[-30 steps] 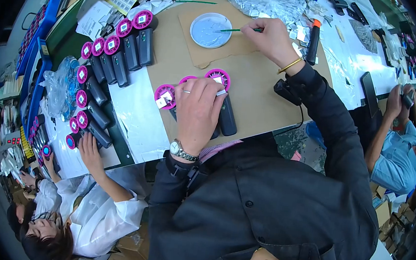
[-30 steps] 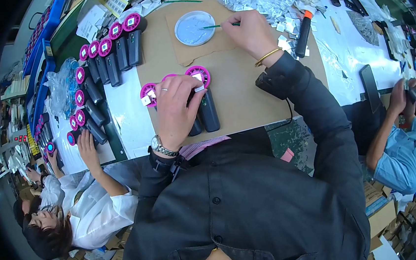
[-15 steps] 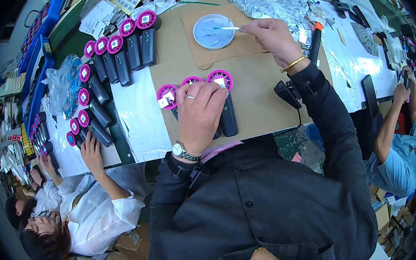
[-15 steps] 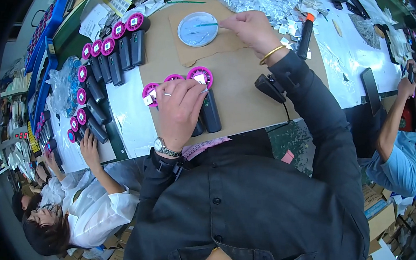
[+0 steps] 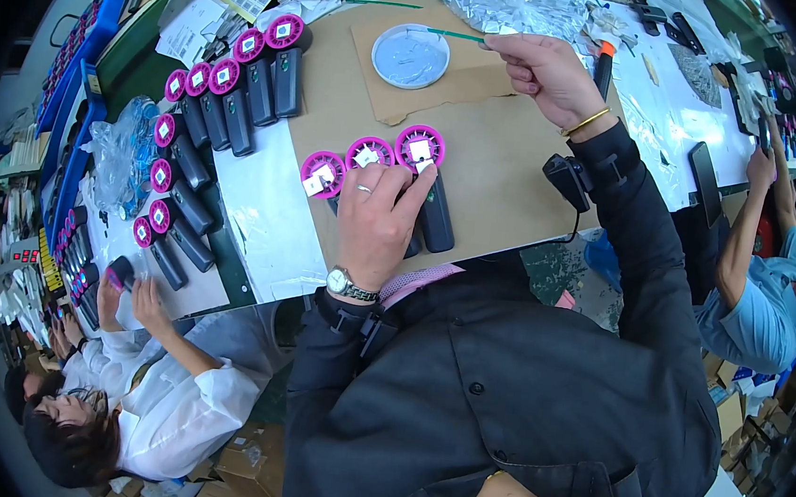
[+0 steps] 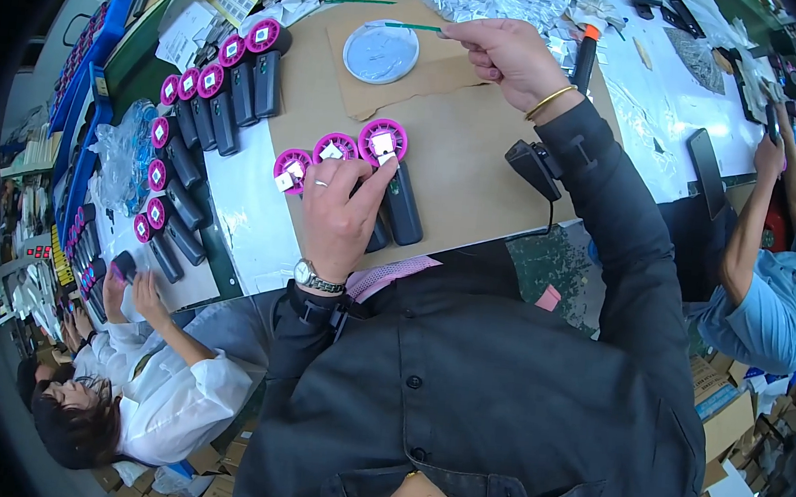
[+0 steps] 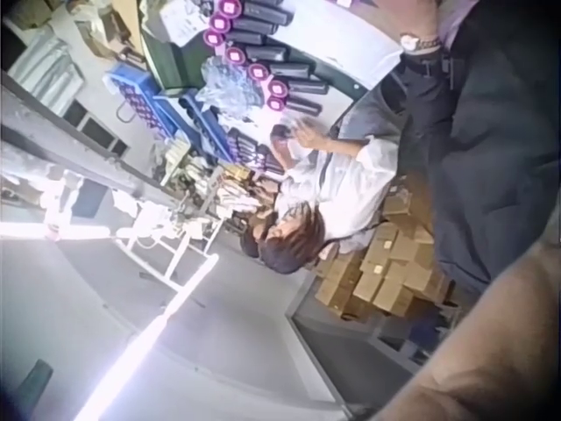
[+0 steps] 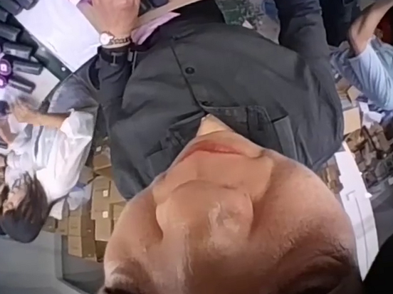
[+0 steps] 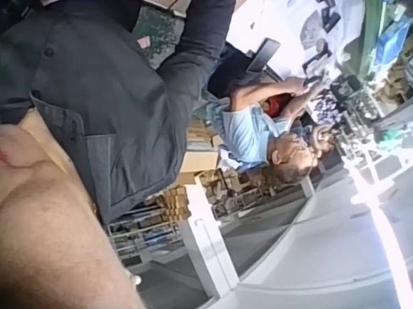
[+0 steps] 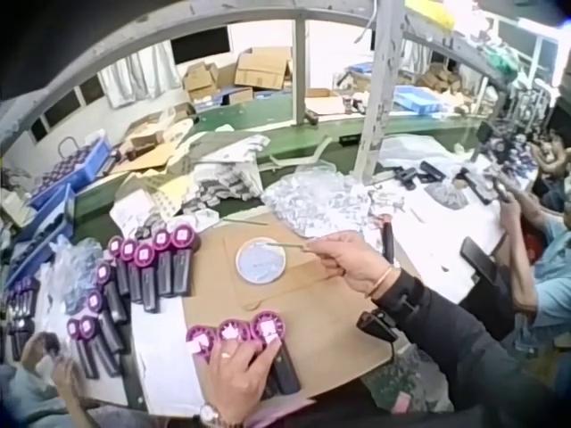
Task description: Assemble small electronic components by applying adhesive and fitting housings together at a production workstation.
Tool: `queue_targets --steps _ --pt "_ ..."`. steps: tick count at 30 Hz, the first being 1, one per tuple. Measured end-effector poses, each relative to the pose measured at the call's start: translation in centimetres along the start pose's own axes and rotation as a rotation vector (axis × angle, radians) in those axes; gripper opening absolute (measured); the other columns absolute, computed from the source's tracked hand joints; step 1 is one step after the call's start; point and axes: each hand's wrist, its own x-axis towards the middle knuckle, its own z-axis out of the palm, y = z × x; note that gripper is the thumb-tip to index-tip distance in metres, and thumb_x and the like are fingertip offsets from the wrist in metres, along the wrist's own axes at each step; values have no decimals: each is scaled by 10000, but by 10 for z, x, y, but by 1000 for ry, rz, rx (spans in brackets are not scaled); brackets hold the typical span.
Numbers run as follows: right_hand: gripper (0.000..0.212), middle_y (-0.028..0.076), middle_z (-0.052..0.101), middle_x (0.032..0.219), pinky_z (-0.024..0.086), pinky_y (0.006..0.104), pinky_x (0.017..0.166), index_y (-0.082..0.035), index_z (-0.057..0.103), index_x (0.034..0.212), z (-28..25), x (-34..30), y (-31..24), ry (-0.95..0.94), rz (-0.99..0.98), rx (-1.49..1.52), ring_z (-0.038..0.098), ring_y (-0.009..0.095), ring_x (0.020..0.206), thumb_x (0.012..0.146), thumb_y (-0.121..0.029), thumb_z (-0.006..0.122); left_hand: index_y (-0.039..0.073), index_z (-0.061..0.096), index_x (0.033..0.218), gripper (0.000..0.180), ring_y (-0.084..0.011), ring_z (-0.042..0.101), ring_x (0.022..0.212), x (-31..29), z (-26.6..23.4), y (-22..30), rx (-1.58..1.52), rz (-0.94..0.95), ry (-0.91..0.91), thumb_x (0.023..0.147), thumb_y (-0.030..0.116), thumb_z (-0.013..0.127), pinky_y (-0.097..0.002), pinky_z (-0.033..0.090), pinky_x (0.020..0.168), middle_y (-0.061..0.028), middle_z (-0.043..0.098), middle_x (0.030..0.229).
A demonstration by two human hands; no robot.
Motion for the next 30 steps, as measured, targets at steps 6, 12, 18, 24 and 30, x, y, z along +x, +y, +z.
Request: queue_targets --steps 6,12,18,24,30 --pt "225 -75 454 790 290 223 568 6 764 1192 -3 -20 -23 -81 -14 70 368 30 673 1075 -185 745 72 810 1221 382 -241 616 921 -1 2 1 16 8 33 850 46 723 -423 465 840 -45 646 982" --pt "209 -72 504 814 298 222 574 18 772 1151 5 -73 -33 -110 -68 22 395 25 686 1075 -175 740 66 806 1184 345 -233 616 912 -3 1 1 10 5 62 846 54 737 -419 459 823 -37 647 965" --pt "137 -31 613 856 342 246 563 13 801 1087 21 -121 4 59 -500 -477 471 43 683 999 -92 811 66 799 1146 304 -232 616 894 -5 1 3 10 -13 101 845 63 758 -419 455 814 -33 649 948" --pt "287 44 636 833 441 322 545 0 811 1080 26 -121 18 -62 -1234 -1033 576 155 641 804 43 876 73 796 1127 272 -231 616 888 -7 1 3 -1 -35 114 856 74 772 -419 442 795 -25 653 932" --pt "399 49 595 835 478 348 552 9 805 1104 27 -117 27 -135 -1339 -1214 606 199 668 708 18 853 82 793 1116 243 -231 607 883 -6 1 4 5 -42 127 873 87 776 -419 432 791 -23 655 930"
